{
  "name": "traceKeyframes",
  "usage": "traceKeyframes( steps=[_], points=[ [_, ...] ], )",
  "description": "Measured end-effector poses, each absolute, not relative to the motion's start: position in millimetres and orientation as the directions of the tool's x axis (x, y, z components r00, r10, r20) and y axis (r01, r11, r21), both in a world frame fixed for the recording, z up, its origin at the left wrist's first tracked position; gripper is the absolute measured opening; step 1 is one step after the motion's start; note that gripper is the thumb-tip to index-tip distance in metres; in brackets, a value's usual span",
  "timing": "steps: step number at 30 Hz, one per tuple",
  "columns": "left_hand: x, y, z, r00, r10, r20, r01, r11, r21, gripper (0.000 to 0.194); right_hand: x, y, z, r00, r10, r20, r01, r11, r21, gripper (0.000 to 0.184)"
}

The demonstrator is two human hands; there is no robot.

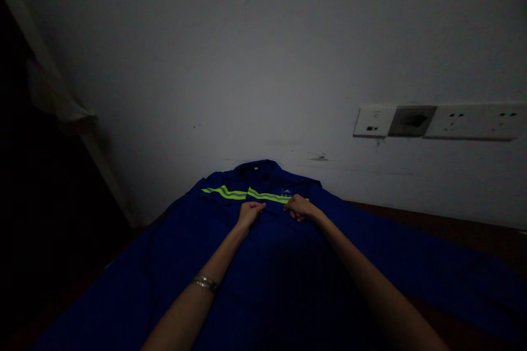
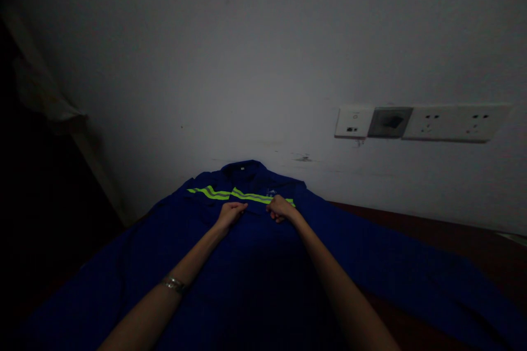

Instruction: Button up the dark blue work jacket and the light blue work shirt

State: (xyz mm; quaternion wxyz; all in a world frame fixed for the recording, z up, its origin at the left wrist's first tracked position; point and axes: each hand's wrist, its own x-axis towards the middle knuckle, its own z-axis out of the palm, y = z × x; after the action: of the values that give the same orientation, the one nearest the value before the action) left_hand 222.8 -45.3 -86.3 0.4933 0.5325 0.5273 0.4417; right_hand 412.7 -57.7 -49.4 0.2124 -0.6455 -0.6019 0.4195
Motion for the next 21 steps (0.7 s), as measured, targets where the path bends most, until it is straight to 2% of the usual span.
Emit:
traceKeyframes(
  steps=[9, 14, 21],
  points=[
    [223.3, -46.0, -87.4, 0.059, 0.998, -0.025, 0.111, 0.018, 0.994, 0.032, 411.4, -56.3, -51.7, -0.08, 0.953, -0.291, 0.586, -0.191, -0.788, 0.006],
    [223.2, -45.3, -87.7, 0.045, 0.999, -0.025, 0.11, 0.02, 0.994, 0.032, 410.8, -59.1, -49.6, -0.084, 0.959, -0.269, 0.577, -0.173, -0.798, 0.017],
    [223.5, -41.3, -90.6, 0.022, 0.999, -0.032, 0.123, 0.029, 0.992, 0.03, 412.4, -53.2, -57.2, -0.089, 0.956, -0.278, 0.572, -0.18, -0.8, 0.023]
  ],
)
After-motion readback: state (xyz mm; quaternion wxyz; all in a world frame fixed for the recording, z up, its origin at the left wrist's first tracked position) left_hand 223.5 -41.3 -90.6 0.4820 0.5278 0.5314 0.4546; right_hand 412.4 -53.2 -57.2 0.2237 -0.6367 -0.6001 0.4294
